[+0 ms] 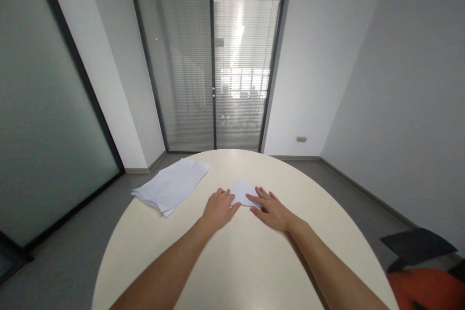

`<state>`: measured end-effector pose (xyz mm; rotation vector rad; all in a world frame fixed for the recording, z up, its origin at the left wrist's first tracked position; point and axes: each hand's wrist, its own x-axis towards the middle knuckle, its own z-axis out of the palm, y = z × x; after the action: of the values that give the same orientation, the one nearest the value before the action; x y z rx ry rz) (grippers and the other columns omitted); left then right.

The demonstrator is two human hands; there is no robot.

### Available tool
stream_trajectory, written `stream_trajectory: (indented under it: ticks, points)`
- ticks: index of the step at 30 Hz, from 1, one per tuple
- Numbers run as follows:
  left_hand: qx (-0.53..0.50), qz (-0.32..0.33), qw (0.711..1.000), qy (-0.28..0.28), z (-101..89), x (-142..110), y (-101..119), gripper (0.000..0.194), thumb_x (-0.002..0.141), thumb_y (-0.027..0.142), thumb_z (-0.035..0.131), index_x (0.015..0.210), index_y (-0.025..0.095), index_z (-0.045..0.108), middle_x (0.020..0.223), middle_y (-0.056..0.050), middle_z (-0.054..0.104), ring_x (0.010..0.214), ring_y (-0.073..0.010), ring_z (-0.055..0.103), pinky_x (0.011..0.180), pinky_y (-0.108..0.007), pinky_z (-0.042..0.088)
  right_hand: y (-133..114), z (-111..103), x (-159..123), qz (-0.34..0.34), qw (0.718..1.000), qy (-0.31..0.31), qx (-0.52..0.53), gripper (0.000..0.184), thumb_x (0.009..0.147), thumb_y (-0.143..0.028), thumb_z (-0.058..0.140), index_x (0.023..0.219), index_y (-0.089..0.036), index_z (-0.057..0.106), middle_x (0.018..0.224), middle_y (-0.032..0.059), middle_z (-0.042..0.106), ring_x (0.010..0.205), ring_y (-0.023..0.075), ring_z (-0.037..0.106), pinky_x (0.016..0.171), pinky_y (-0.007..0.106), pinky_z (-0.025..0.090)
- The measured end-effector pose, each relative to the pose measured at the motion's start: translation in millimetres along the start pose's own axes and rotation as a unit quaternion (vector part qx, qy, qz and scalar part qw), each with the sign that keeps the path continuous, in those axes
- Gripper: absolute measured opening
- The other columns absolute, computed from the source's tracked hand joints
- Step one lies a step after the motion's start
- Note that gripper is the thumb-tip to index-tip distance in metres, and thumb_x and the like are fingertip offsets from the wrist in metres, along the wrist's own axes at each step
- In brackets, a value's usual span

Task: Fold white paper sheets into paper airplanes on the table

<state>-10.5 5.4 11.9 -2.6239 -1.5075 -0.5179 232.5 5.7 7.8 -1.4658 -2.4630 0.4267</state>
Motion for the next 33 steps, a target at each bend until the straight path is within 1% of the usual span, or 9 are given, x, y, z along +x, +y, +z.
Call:
stream_trajectory:
  ticks: [6, 11, 13, 17, 22, 25, 28, 30, 33]
  points:
    - [-0.029, 0.024, 0.999, -0.004, -2.1, -2, -10, 0.034, 0.095, 0.046, 0.054, 0.112, 0.021, 0.068, 0.121, -0.01, 0.067, 0.109, -0.0277, 0.057, 0.095, -0.04, 0.048, 3, -1, 1, -0.011, 1.0, -0.002, 0.003, 0.054, 0.103, -0.054, 0.027, 0.149, -0.031, 0.043, 0.162, 0.0126, 0.024, 0.151, 0.0281, 0.014, 0.119, 0.057, 0.013]
    - [-0.063, 0.036, 0.997, -0.004, -1.0, -3, -25, 0.031, 0.093, 0.03, 0.055, 0.119, 0.022, 0.067, 0.126, -0.007, 0.067, 0.111, -0.0246, 0.061, 0.097, -0.036, 0.048, 14, 4, 3, -0.014, 1.0, 0.004, 0.022, 0.051, 0.103, -0.046, 0.031, 0.15, -0.03, 0.042, 0.161, 0.0108, 0.025, 0.151, 0.0262, 0.016, 0.12, 0.055, 0.015]
    - [-0.081, 0.023, 0.996, -0.003, 0.5, -2, -31, 0.03, 0.094, 0.025, 0.051, 0.118, 0.023, 0.068, 0.124, -0.005, 0.069, 0.11, -0.0229, 0.063, 0.098, -0.035, 0.048, 22, 9, 5, -0.016, 0.999, 0.014, 0.031, 0.049, 0.102, -0.039, 0.033, 0.149, -0.028, 0.043, 0.16, 0.0099, 0.028, 0.15, 0.0249, 0.02, 0.121, 0.053, 0.015]
    - [-0.122, 0.004, 0.992, 0.001, 1.8, 0, -41, 0.03, 0.095, 0.025, 0.049, 0.116, 0.025, 0.07, 0.117, -0.003, 0.073, 0.108, -0.0212, 0.066, 0.097, -0.032, 0.046, 36, 16, 8, -0.025, 0.997, 0.046, 0.051, 0.048, 0.1, -0.031, 0.034, 0.146, -0.025, 0.047, 0.157, 0.0087, 0.035, 0.147, 0.0227, 0.029, 0.121, 0.051, 0.021]
    - [-0.156, -0.06, 0.986, 0.011, -0.4, 1, -48, 0.027, 0.095, 0.031, 0.049, 0.109, 0.026, 0.072, 0.098, -0.003, 0.077, 0.088, -0.0194, 0.07, 0.08, -0.026, 0.048, 35, 7, 5, -0.031, 0.993, 0.084, 0.072, 0.044, 0.099, -0.033, 0.037, 0.139, -0.025, 0.055, 0.148, 0.0057, 0.051, 0.14, 0.022, 0.043, 0.119, 0.045, 0.03]
    - [-0.158, -0.088, 0.983, 0.024, -0.3, 3, -50, 0.024, 0.094, 0.031, 0.051, 0.105, 0.025, 0.072, 0.089, -0.002, 0.076, 0.08, -0.0183, 0.068, 0.072, -0.025, 0.046, 29, -5, 3, 0.0, 0.993, 0.097, 0.067, 0.044, 0.097, -0.036, 0.041, 0.133, -0.021, 0.061, 0.139, 0.0077, 0.06, 0.129, 0.0255, 0.055, 0.111, 0.041, 0.04]
    - [-0.154, -0.102, 0.982, 0.03, 1.5, 5, -50, 0.024, 0.094, 0.032, 0.051, 0.104, 0.025, 0.072, 0.085, -0.002, 0.075, 0.076, -0.0178, 0.067, 0.069, -0.025, 0.045, 26, -13, 5, 0.04, 0.99, 0.112, 0.074, 0.042, 0.094, -0.039, 0.046, 0.123, -0.019, 0.068, 0.12, 0.0102, 0.072, 0.105, 0.0282, 0.068, 0.095, 0.04, 0.05]
    - [-0.163, -0.103, 0.981, 0.031, 3.3, 7, -51, 0.024, 0.095, 0.03, 0.051, 0.106, 0.024, 0.072, 0.086, -0.002, 0.075, 0.077, -0.0175, 0.067, 0.07, -0.025, 0.045, 27, -15, 7, 0.056, 0.987, 0.12, 0.092, 0.04, 0.091, -0.04, 0.049, 0.119, -0.02, 0.07, 0.107, 0.0087, 0.075, 0.091, 0.0271, 0.068, 0.085, 0.038, 0.051]
    - [-0.191, -0.087, 0.977, 0.039, 6.3, 9, -52, 0.026, 0.095, 0.026, 0.05, 0.111, 0.023, 0.071, 0.091, -0.003, 0.076, 0.08, -0.0177, 0.068, 0.074, -0.025, 0.047, 31, -13, 11, 0.065, 0.98, 0.14, 0.122, 0.041, 0.088, -0.043, 0.053, 0.116, -0.019, 0.07, 0.099, 0.0075, 0.074, 0.084, 0.0247, 0.065, 0.079, 0.035, 0.05]
